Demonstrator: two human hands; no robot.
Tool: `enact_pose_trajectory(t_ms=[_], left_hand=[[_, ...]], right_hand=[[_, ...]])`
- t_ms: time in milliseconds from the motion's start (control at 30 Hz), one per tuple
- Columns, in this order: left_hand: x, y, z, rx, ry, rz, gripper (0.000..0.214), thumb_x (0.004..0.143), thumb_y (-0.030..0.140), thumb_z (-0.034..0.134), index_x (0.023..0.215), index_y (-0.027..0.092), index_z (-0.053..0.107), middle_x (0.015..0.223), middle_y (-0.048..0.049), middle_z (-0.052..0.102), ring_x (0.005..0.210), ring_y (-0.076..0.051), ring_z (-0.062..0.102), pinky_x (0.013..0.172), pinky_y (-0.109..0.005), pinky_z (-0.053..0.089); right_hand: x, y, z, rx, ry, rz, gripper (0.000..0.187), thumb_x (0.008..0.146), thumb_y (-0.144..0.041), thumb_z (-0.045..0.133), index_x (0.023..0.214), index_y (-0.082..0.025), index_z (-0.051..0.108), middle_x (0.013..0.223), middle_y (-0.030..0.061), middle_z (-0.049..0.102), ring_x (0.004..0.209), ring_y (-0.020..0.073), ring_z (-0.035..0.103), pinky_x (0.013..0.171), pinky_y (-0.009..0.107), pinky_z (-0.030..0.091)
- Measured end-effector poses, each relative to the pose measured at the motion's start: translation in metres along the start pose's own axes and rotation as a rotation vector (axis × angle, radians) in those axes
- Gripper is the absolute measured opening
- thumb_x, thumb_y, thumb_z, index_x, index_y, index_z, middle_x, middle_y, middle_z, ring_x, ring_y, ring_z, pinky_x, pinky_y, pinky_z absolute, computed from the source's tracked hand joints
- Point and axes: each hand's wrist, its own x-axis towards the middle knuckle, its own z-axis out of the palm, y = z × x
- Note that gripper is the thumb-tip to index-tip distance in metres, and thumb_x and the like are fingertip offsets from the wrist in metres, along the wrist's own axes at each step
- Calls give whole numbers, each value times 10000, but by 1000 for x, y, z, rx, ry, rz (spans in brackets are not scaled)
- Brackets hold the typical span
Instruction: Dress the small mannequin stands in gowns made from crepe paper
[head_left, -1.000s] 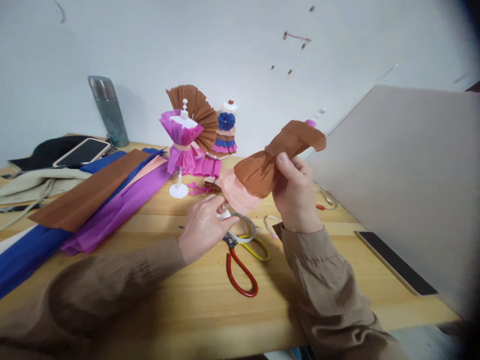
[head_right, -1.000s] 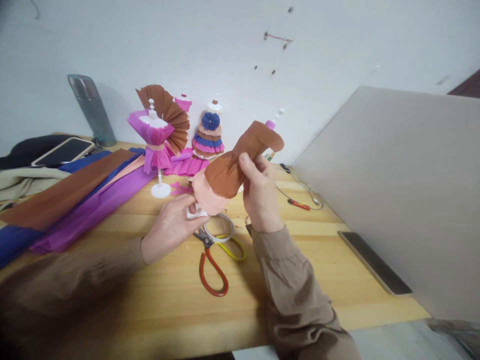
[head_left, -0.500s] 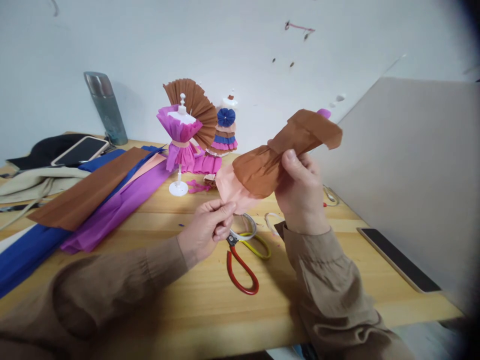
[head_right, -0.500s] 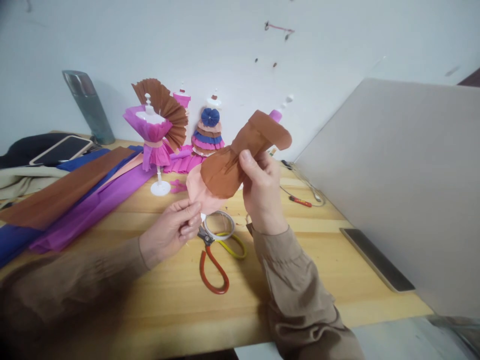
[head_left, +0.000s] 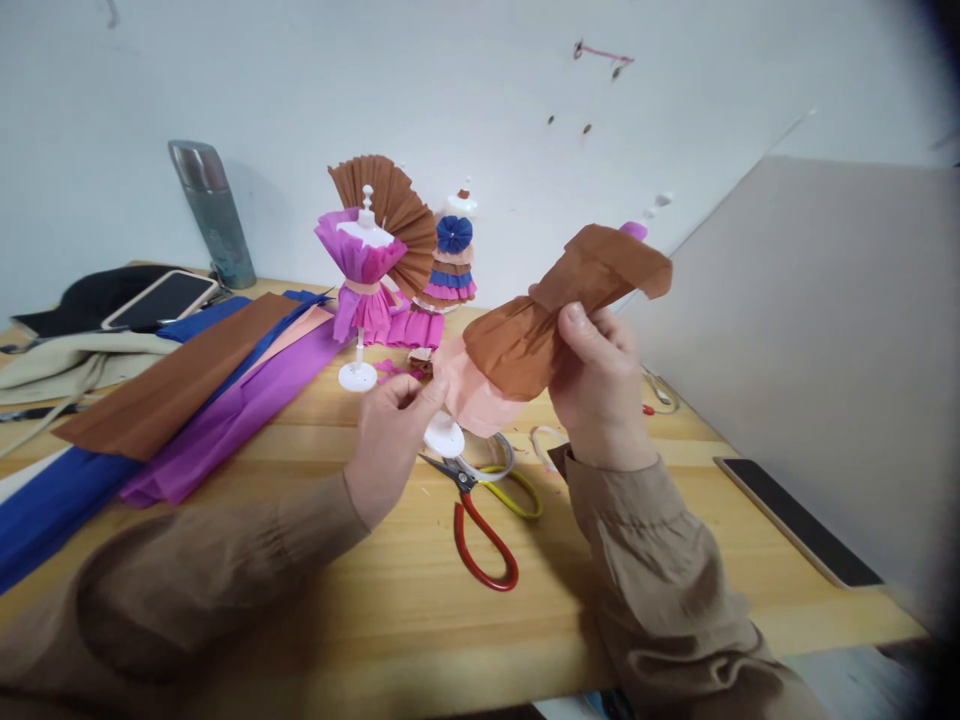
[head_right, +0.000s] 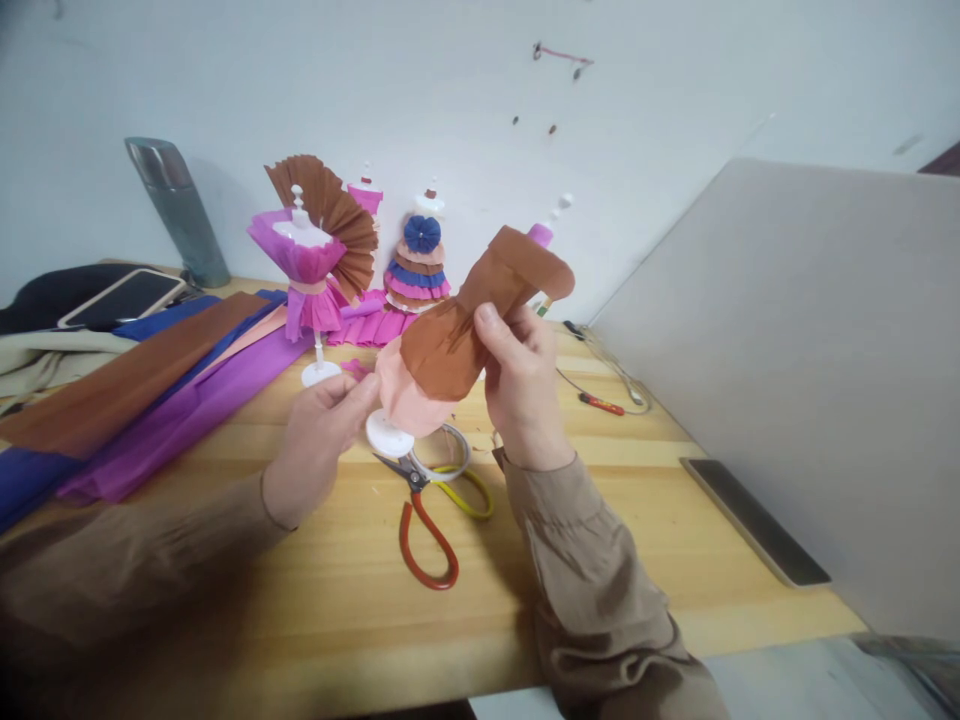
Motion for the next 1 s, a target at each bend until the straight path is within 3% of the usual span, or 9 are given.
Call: enact_pose_trajectory(t_ms=[133, 200, 433, 667, 733, 867, 933, 1000], left_hand=[[3, 4, -4, 526, 156, 800, 96, 838, 267, 646, 852, 187, 596, 723, 17, 605, 687, -118, 578, 624, -254, 462], [5, 8, -6, 711, 170, 1103, 114, 891, 226, 593, 994, 182, 611, 872, -29, 664, 838, -152, 622, 732, -291, 501], [13, 10, -13, 1001, 217, 1493, 117, 914, 132, 526, 917, 168, 638, 693, -8, 576, 692, -140, 555, 614, -279, 443], [12, 14, -14, 1139, 286, 1582, 145, 881, 99, 554, 785, 167, 638, 632, -4, 550, 622, -136, 502, 533, -301, 333], [9, 16, -13, 1164, 252, 1554, 196, 884, 122, 545, 709, 176, 611, 607, -3, 531, 609, -137, 488, 537, -306, 324], [4, 21, -12, 1003, 112, 1265, 224, 900, 219, 503, 689, 178, 566, 666, -23, 563, 660, -150, 526, 588, -301, 390], [5, 22, -13, 911, 128, 1096, 189, 913, 218, 473, 759, 167, 570, 698, -15, 579, 655, -133, 538, 584, -280, 401], [9, 23, -15, 890, 169, 1022, 143, 916, 172, 453, 855, 163, 581, 735, -4, 599, 665, -121, 553, 592, -259, 412]], right_hand=[[-2, 0, 3, 15, -3, 20, 284, 699, -489, 773, 828, -247, 696, 894, 23, 715, 925, 236, 669, 808, 381, 550], [-4, 0, 6, 21, -14, 29, 280, 694, -488, 777, 819, -248, 703, 881, 22, 721, 885, 230, 674, 791, 376, 555], [-8, 2, 11, 55, -50, 15, 275, 698, -456, 789, 833, -227, 719, 855, 34, 728, 854, 234, 687, 815, 404, 560], [-11, 2, 11, 30, -31, -32, 250, 703, -438, 793, 857, -250, 736, 906, 22, 733, 874, 225, 680, 846, 407, 554], [-11, 1, 12, 31, -34, -34, 245, 700, -432, 797, 857, -251, 740, 903, 20, 734, 874, 224, 680, 852, 403, 554], [-9, 0, 11, 33, -38, 2, 277, 686, -466, 799, 848, -251, 735, 904, 23, 739, 908, 239, 686, 883, 414, 553], [-8, -1, 10, 42, -39, 13, 288, 672, -475, 806, 837, -251, 733, 898, 23, 742, 917, 246, 689, 885, 418, 557], [-7, -1, 9, 50, -40, 15, 295, 660, -481, 813, 829, -254, 731, 897, 22, 744, 928, 251, 691, 887, 421, 560]])
